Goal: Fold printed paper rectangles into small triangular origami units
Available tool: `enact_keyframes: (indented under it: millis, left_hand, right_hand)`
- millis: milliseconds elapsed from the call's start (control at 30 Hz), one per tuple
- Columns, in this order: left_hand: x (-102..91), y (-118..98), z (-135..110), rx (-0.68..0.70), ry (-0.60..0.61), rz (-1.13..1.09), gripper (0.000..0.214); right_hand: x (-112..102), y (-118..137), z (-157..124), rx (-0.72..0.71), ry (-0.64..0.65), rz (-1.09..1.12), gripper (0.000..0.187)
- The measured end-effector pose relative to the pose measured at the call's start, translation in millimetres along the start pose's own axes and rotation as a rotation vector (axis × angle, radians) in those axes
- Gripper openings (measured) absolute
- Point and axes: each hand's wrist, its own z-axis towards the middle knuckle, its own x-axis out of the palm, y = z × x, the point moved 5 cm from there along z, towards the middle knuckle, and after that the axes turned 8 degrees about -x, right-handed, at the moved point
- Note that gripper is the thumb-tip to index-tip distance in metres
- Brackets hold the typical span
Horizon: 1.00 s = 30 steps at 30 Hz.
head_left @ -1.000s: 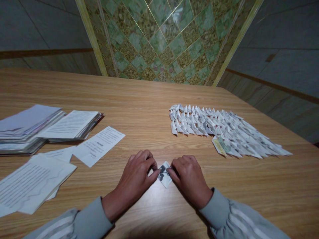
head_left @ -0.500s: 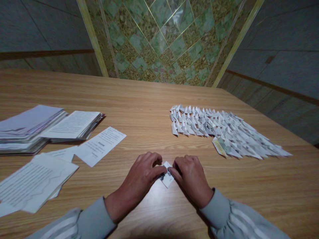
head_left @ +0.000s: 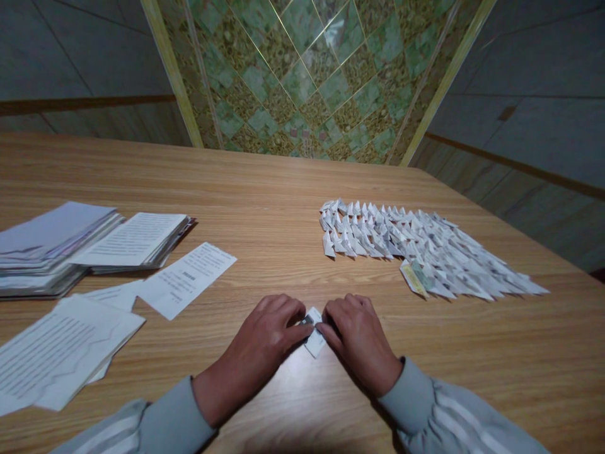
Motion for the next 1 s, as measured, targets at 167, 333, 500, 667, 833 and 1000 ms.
enact_keyframes:
  millis: [167, 333, 500, 667, 833, 1000]
  left_hand:
    - [3.3, 5.9, -2.7, -0.047, 0.024, -0.076, 0.017]
    - [-1.2, 11.5, -1.7, -0.210, 0.059, -0.158, 0.014]
    - [-0.5, 11.7, 5.1, -0.404, 0.057, -0.092, 0.014]
    - [4.6, 9.1, 6.1, -0.391, 0.064, -0.177, 0.012]
    - [2.4, 4.9, 3.4, -0.327, 0.062, -0.305, 0.009]
    - [2.9, 4.3, 2.1, -0.308, 0.074, -0.344, 0.013]
  right_hand:
    - [-1.8, -3.3, -1.8, 0.018, 0.024, -0.007, 0.011]
    - [1.0, -3.8, -2.5, 0.013, 0.030, -0.030, 0.010]
    - [0.8, -2.1, -1.2, 0.009, 0.028, -0.034, 0.010]
    - [-1.7, -2.2, -2.7, 0.031, 0.008, 0.023, 0.008]
    - [-2.6, -5.4, -5.3, 0.052, -0.034, 0.194, 0.013]
    - [2.7, -8.5, -6.0, 0.038, -0.053, 0.347, 0.015]
